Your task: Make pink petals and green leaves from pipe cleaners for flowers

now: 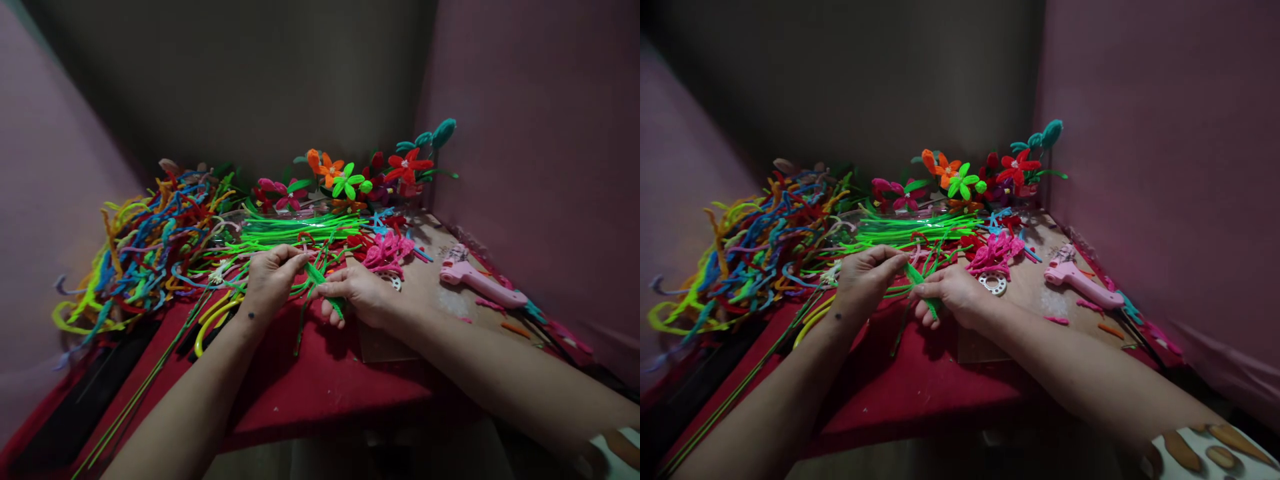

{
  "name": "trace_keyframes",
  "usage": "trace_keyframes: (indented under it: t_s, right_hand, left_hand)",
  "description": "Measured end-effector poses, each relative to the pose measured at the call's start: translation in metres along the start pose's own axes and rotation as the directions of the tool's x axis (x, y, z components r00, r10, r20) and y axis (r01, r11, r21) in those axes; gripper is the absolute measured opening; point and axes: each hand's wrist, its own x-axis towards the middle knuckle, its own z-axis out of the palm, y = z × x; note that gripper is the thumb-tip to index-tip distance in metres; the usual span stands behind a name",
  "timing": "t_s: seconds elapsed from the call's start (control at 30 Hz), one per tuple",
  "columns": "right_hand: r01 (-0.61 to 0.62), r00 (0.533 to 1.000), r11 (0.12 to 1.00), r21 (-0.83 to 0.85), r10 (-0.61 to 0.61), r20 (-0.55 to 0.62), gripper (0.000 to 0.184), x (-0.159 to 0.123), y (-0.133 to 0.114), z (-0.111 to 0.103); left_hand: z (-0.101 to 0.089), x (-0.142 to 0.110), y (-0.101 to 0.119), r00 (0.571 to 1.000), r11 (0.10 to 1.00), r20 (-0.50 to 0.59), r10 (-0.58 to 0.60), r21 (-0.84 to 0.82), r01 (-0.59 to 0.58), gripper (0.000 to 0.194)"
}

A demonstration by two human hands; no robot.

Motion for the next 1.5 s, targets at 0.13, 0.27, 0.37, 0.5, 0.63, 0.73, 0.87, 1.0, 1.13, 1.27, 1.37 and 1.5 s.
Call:
trace_keyframes:
  t_s: [0.13,0.27,0.37,0.5,0.63,0.73,0.87,1.0,1.13,1.27,1.37,1.5]
  right_hand:
    - [0.039,0.999,0.999,-0.031,-0.039,-0.012,0.012,-0.0006,0.0009,-0.0001]
    - [0.049,0.999,0.997,-0.067,-0.05,-0.011,0.016,0.0007,0.0018,-0.0016]
    - [0.068,0.997,0.998,0.0,-0.068,0.023,0.016,0.0014,0.0025,-0.0028]
    - [0.07,0.997,0.994,0.08,-0.072,0.031,0.006,0.0009,0.0031,-0.0031]
    - [0.067,0.998,0.997,0.044,-0.067,0.01,0.009,0.0006,0.0033,-0.0029]
    - [0.089,0.996,0.996,0.013,-0.089,-0.002,0.012,0.0006,0.0037,-0.0033]
    - [0.093,0.995,0.995,0.031,-0.094,0.025,0.011,-0.0006,0.004,-0.0036]
    - [0.146,0.989,0.982,0.121,-0.147,-0.008,0.012,-0.001,0.0037,-0.0027]
    - [0.235,0.957,0.972,0.009,-0.23,-0.175,0.004,0.001,0.0045,-0.0031]
    - [0.256,0.928,0.953,-0.159,-0.289,-0.235,0.006,0.0011,0.0039,-0.0034]
    - [0.259,0.918,0.937,-0.235,-0.315,-0.243,0.009,-0.0005,0.0016,-0.0027]
    - [0.223,0.92,0.916,-0.335,-0.311,-0.239,0.008,-0.0028,-0.0006,-0.0016]
  left_hand:
    - [-0.0019,0.0012,-0.0028,0.948,0.961,0.259,-0.183,-0.156,0.228,0.022]
    - [-0.0005,0.0009,-0.0062,0.918,0.945,0.343,-0.197,-0.181,0.271,0.038]
    - [0.0007,0.0012,-0.0076,0.933,0.939,0.311,-0.18,-0.23,0.258,0.037]
    - [0.0002,0.0018,-0.0068,0.935,0.91,0.296,-0.196,-0.299,0.285,0.031]
    - [0.0008,-0.0003,-0.0047,0.893,0.848,0.371,-0.253,-0.359,0.39,0.024]
    - [0.0023,-0.0026,-0.0047,0.869,0.843,0.417,-0.266,-0.337,0.419,0.026]
    - [0.0029,-0.0037,-0.0063,0.882,0.86,0.391,-0.262,-0.32,0.397,0.03]
    - [0.0008,-0.0031,-0.0058,0.886,0.844,0.38,-0.267,-0.351,0.405,0.028]
    - [-0.0002,-0.0021,-0.0042,0.879,0.827,0.387,-0.278,-0.369,0.425,0.026]
    - [0.0009,-0.0019,-0.0039,0.88,0.824,0.388,-0.275,-0.376,0.423,0.027]
    - [0.0018,-0.0024,-0.0034,0.878,0.814,0.389,-0.279,-0.389,0.431,0.028]
    - [0.0016,-0.0029,-0.0029,0.876,0.817,0.401,-0.267,-0.388,0.427,0.028]
